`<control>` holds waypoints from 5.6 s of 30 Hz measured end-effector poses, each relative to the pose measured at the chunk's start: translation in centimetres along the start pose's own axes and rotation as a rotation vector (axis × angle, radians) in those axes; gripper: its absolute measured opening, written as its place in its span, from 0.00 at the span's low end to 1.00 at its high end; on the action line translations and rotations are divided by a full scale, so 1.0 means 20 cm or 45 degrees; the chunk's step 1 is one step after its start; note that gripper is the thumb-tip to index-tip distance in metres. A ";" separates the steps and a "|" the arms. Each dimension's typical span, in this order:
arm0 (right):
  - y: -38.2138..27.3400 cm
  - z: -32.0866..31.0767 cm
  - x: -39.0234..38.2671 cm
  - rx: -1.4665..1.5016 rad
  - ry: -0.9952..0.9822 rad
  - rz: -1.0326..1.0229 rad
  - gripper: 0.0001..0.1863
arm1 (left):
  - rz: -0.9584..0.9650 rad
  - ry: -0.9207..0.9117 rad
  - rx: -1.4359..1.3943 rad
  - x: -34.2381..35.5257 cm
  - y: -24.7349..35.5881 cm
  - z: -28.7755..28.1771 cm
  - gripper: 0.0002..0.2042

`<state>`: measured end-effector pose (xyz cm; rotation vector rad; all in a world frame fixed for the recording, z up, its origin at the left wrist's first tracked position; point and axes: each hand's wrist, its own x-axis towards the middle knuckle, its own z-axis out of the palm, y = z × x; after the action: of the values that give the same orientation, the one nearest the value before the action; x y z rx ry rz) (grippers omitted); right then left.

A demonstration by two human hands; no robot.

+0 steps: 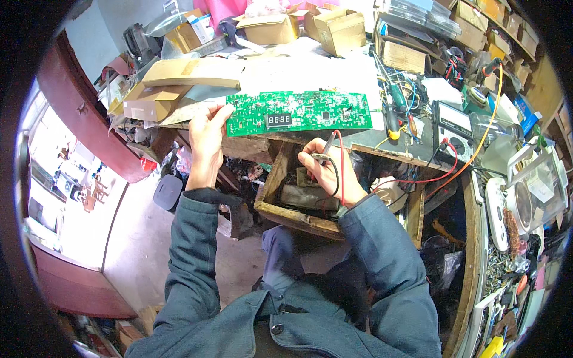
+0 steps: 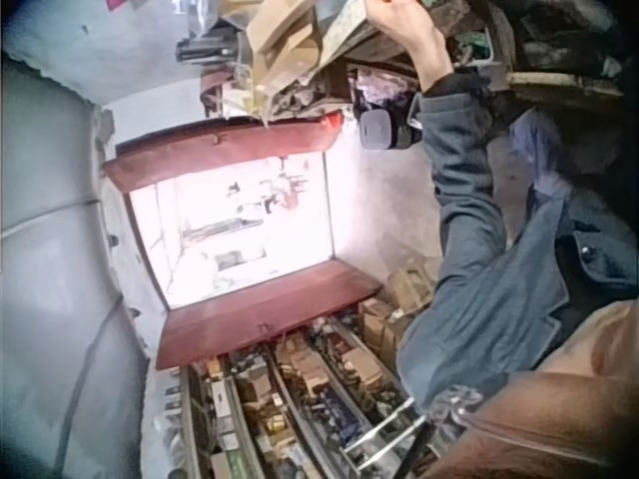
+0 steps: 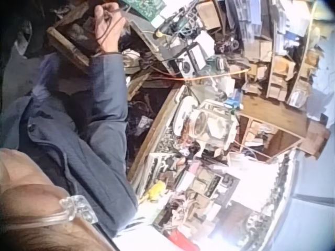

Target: The person uses a multimeter to test points on a green circuit board, then places the board into a cardboard box. The person then retrieves a small component from a drawer and tests it with the multimeter.

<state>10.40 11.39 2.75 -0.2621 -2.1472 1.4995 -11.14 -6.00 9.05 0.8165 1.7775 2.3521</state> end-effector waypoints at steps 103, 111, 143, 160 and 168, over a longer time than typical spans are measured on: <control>0.00 -0.06 0.02 0.539 0.108 0.110 0.22 | -0.145 -0.070 -0.430 -0.42 -0.05 -0.01 0.16; -0.01 -0.07 0.01 0.542 0.085 0.104 0.22 | -0.126 -0.110 -0.413 -0.45 -0.03 0.02 0.26; -0.01 -0.05 0.00 0.578 0.281 0.109 0.10 | -0.314 -0.112 -0.627 -0.61 -0.16 0.08 0.15; -0.02 -0.18 0.02 0.743 0.204 -0.065 0.04 | -0.436 -0.238 -1.201 -0.81 -0.14 0.16 0.25; -0.03 -0.22 -0.01 0.812 0.131 -0.072 0.07 | -0.979 -0.085 -1.530 -0.81 -0.05 0.18 0.31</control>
<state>12.87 14.70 4.36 -0.0481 -1.4834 1.9882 4.13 -8.60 3.02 -0.0055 0.2656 2.1542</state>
